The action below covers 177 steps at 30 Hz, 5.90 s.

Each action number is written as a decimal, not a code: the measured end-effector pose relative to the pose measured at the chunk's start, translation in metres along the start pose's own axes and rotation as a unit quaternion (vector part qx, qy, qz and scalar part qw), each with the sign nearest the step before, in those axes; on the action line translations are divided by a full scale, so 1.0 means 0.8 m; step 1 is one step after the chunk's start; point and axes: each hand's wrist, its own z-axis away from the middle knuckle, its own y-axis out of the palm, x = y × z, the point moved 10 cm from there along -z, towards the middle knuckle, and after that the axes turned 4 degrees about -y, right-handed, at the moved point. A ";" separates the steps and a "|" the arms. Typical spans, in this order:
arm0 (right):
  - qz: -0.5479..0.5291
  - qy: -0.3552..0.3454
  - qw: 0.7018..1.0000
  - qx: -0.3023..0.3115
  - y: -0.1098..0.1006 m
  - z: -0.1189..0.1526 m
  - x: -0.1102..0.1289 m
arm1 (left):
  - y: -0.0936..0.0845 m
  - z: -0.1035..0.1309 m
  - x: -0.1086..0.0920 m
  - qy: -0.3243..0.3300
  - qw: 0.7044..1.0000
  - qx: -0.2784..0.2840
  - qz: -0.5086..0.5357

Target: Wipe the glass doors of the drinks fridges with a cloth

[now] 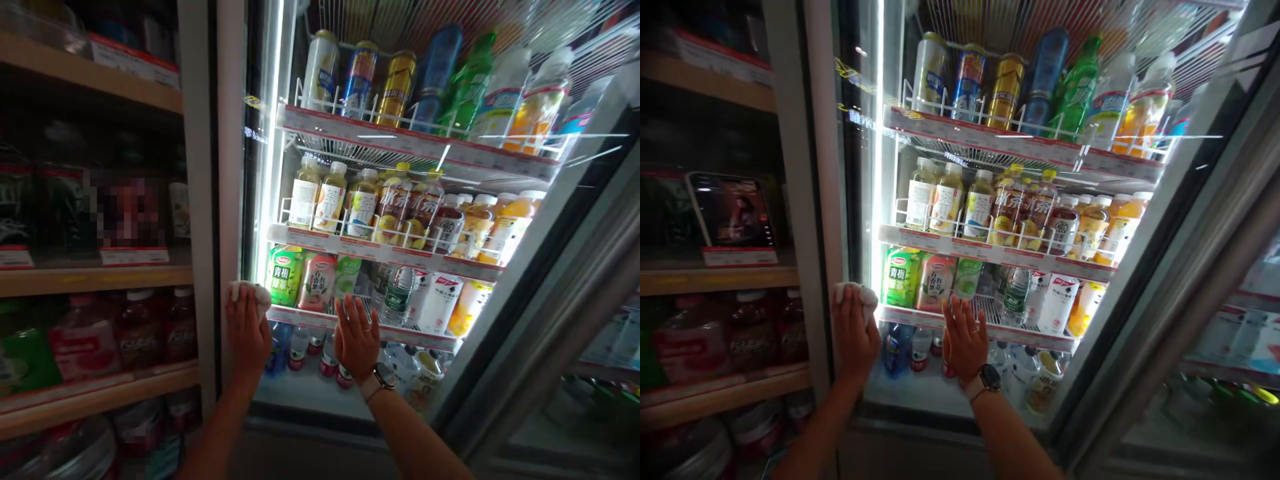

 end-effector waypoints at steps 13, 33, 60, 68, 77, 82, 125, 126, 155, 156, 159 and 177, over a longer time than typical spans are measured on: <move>0.021 -0.005 1.000 -0.010 0.002 0.002 0.001 | 0.052 0.057 -0.137 0.030 0.997 0.018 0.064; -0.001 -0.003 1.000 -0.004 -0.002 -0.001 0.001 | 0.016 0.028 -0.025 -0.104 0.994 -0.036 0.011; -0.006 -0.006 1.000 -0.005 0.002 0.000 0.002 | 0.001 0.011 0.003 -0.110 0.993 -0.039 -0.003; 0.006 -0.010 1.000 -0.023 0.000 -0.001 0.003 | 0.047 0.045 -0.127 0.026 0.998 -0.006 0.049; 0.003 -0.011 1.000 -0.008 -0.001 -0.002 0.001 | 0.035 0.034 -0.077 0.079 0.996 0.033 0.006; -0.009 -0.006 1.000 -0.013 -0.005 -0.004 0.001 | 0.003 0.011 0.010 -0.029 0.999 0.003 -0.016; 0.032 0.101 0.994 0.011 0.023 0.043 0.026 | 0.038 0.035 -0.096 0.066 0.996 0.048 0.032; 0.029 0.099 0.995 0.010 0.025 0.046 0.027 | 0.035 0.031 -0.089 0.077 0.995 0.051 0.021; 0.036 0.080 0.996 0.003 0.022 0.046 0.030 | 0.024 0.028 -0.041 0.045 0.998 0.027 -0.034; 0.034 0.080 0.996 0.002 0.022 0.046 0.030 | 0.017 0.021 -0.022 0.016 0.999 0.022 -0.041; 0.030 0.083 0.996 -0.002 0.021 0.047 0.030 | -0.003 0.008 0.012 -0.037 0.998 0.008 -0.044; 0.019 0.093 0.995 0.002 0.023 0.049 0.027 | 0.039 0.048 -0.106 0.166 0.983 0.077 -0.003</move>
